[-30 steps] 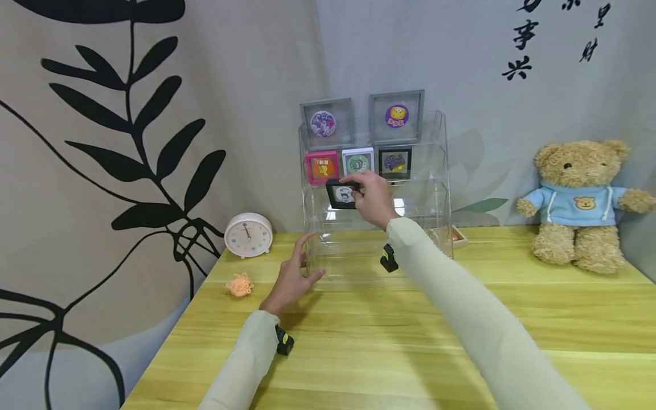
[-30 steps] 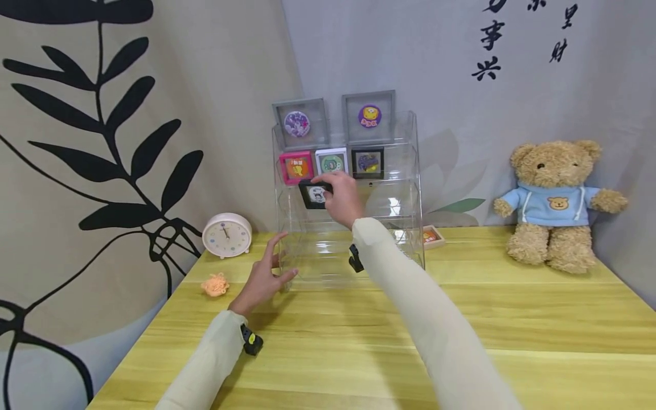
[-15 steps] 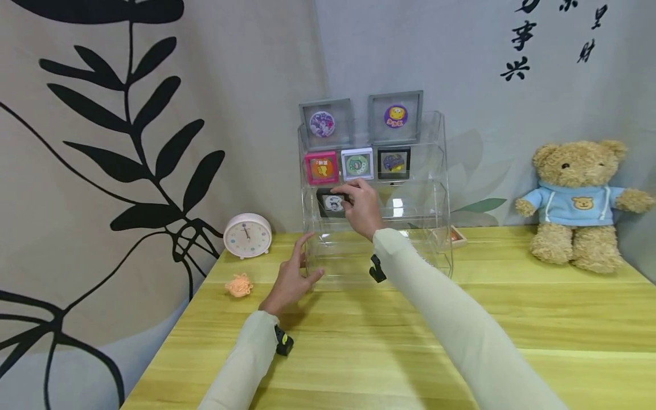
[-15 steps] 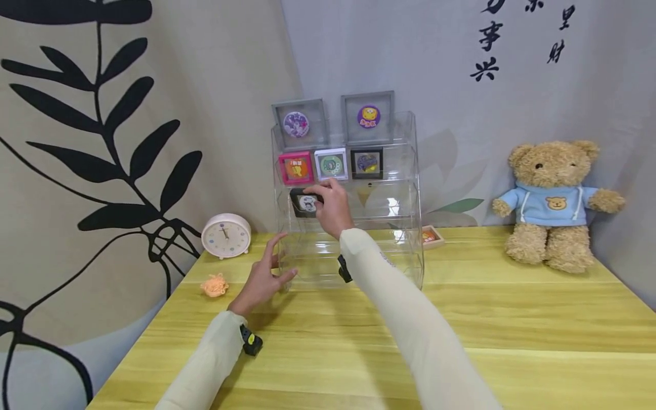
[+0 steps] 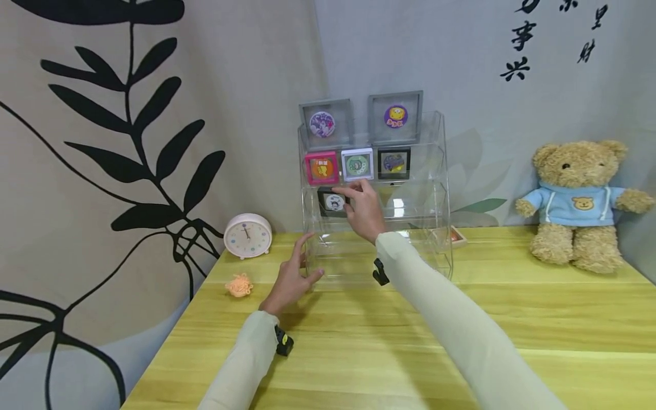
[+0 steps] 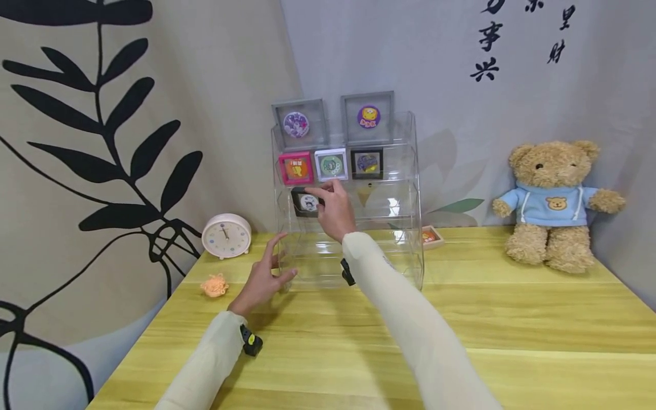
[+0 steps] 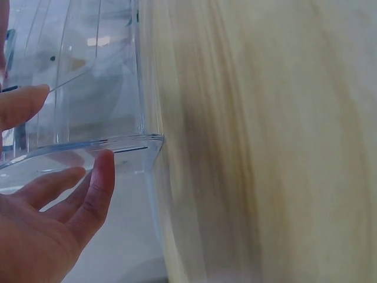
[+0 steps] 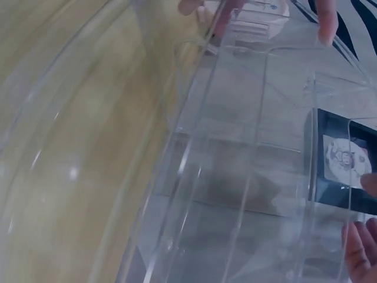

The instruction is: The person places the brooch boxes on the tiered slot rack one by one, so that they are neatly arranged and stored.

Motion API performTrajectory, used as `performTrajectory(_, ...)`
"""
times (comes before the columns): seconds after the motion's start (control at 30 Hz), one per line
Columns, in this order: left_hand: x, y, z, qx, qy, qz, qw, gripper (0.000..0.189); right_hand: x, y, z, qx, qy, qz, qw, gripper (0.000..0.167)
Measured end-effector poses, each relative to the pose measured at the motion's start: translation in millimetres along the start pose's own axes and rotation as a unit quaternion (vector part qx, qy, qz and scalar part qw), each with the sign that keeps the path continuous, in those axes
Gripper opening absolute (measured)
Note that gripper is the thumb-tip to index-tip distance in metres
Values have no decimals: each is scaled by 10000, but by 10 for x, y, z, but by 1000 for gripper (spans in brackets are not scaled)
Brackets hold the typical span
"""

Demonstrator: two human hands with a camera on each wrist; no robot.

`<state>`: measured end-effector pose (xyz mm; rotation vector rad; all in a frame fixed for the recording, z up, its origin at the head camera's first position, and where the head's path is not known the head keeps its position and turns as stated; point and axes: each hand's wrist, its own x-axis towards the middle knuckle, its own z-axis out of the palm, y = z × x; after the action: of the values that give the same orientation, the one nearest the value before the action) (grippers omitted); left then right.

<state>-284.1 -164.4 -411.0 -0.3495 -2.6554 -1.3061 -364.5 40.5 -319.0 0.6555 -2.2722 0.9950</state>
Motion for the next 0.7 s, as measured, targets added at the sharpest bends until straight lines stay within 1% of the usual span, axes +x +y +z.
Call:
performTrajectory(0.1,-16,-10,3,32,-20,3,10000,90,-62,4,-42,59,-34,54,10000,49)
performTrajectory(0.2,-27,-16,2,52,2,-23,10000,90,-119,2,-108,265,-35,222,9994,53)
performTrajectory(0.37,-7,-27,22,-36,-13,55,10000,89,-208,11,-314,522,-90,421,9977,52)
performTrajectory(0.43,2,-26,27,-85,-23,87,9999,89,-255,36,-420,596,-177,370,9974,52)
performTrajectory(0.53,7,-14,21,-81,-10,67,9999,90,-339,118,-586,638,-265,165,9975,49)
performTrajectory(0.6,9,-13,14,-59,-27,109,9999,90,-403,193,-709,565,-220,0,9982,41)
performTrajectory(0.7,13,-10,4,22,-44,177,9998,88,-504,308,-905,331,17,-195,9993,27)
